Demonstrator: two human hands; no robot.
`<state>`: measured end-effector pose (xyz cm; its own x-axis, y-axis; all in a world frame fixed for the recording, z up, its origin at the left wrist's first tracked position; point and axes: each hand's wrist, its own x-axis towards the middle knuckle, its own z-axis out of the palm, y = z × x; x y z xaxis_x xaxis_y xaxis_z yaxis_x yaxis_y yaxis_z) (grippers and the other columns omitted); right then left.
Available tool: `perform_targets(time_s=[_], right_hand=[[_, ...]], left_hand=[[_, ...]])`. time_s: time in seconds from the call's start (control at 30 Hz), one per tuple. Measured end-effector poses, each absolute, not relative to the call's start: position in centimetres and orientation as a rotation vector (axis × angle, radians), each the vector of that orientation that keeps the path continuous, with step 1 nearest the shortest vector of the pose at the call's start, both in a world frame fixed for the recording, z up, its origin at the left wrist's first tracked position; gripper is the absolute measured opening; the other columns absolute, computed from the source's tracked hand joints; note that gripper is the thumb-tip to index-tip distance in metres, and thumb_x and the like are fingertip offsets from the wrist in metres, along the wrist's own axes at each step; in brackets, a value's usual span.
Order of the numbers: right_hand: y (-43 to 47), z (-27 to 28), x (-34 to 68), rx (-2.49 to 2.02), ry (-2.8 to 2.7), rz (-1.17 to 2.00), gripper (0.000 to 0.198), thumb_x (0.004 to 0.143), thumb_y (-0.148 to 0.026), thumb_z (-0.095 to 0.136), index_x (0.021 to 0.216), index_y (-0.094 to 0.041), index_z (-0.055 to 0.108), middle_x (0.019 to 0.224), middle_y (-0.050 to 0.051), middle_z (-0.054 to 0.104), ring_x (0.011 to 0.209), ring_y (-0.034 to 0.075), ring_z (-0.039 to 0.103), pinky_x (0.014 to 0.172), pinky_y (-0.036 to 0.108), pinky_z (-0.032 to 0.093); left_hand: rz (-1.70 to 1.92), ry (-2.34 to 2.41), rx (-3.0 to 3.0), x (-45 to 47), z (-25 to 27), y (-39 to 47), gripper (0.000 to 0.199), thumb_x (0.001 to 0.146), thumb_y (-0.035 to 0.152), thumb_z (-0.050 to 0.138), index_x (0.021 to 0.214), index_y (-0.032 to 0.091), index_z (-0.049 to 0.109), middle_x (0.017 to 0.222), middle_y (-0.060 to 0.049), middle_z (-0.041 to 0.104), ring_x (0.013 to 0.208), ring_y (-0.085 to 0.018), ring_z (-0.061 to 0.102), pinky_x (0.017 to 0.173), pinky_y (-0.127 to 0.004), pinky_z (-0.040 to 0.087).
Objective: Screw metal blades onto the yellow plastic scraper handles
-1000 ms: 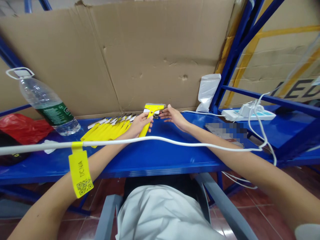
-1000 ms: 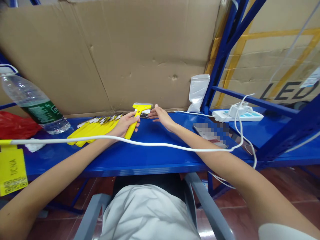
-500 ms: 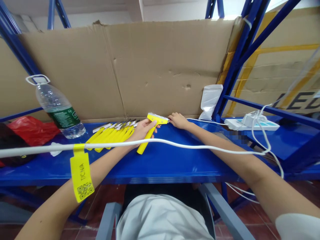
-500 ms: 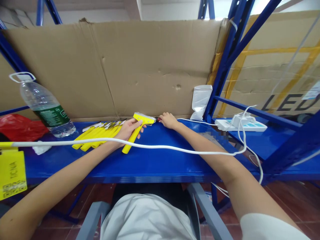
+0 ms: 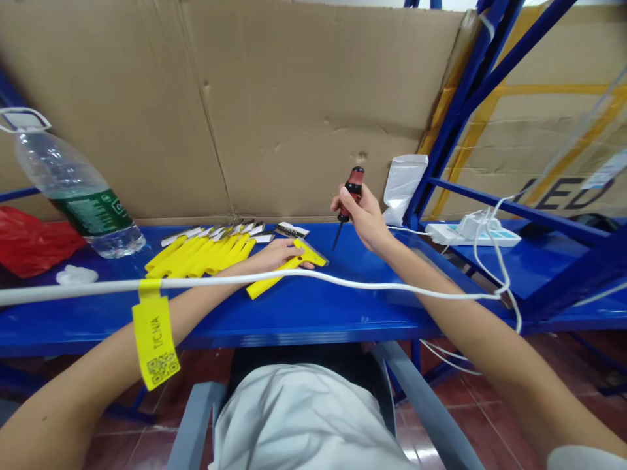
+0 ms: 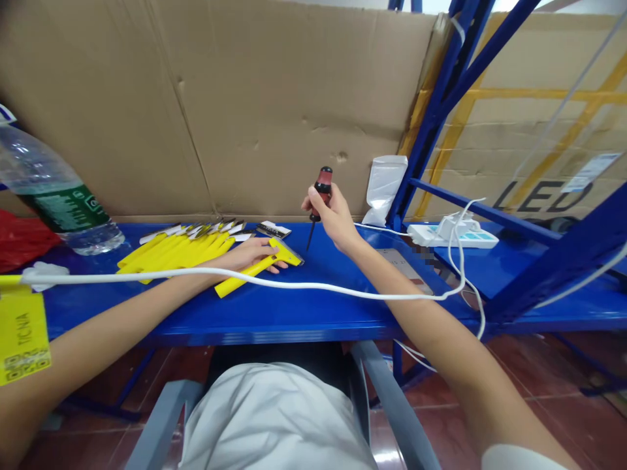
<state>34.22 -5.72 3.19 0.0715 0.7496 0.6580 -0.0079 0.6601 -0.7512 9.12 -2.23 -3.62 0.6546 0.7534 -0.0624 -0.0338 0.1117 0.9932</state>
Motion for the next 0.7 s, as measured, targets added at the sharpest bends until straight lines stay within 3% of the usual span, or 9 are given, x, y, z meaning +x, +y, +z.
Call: perform_targets(time_s=[0.2,0.47,0.7], right_hand=[[-8.0,1.7,32.5,-0.657,-1.281,0.972,0.042,0.111,-0.055,0.077,0.104,-0.030,0.044,0.091,-0.005,0.079,0.068,0.013,0.072,0.067,0.025,0.058],[-8.5,1.2,31.3,-0.559,-1.271,0.939,0.036,0.115,-0.047,0.073,0.106,-0.031,0.042,0.095,-0.006,0.076,0.080,0.014,0.081,0.077,0.028,0.068],[-8.8,1.1,31.0,-0.649,-1.143,1.014,0.033,0.111,-0.035,0.080,0.110,-0.031,0.047,0.097,-0.005,0.075,0.088,0.017,0.084,0.076,0.029,0.068]], left_hand=[[0.616,0.719,1.482,9.0,-3.2,-2.8,0.024,0.092,0.034,0.095,0.098,0.015,0.080,0.092,-0.018,0.087,0.081,-0.033,0.088,0.072,-0.041,0.072],[0.549,0.691,1.573,9.1,-2.0,-3.6,0.024,0.095,0.032,0.091,0.107,0.014,0.081,0.096,-0.018,0.088,0.080,-0.031,0.086,0.078,-0.043,0.072],[0.503,0.648,1.608,8.9,-2.1,-3.2,0.019,0.100,0.029,0.086,0.110,0.014,0.079,0.098,-0.017,0.088,0.081,-0.029,0.086,0.080,-0.042,0.070]])
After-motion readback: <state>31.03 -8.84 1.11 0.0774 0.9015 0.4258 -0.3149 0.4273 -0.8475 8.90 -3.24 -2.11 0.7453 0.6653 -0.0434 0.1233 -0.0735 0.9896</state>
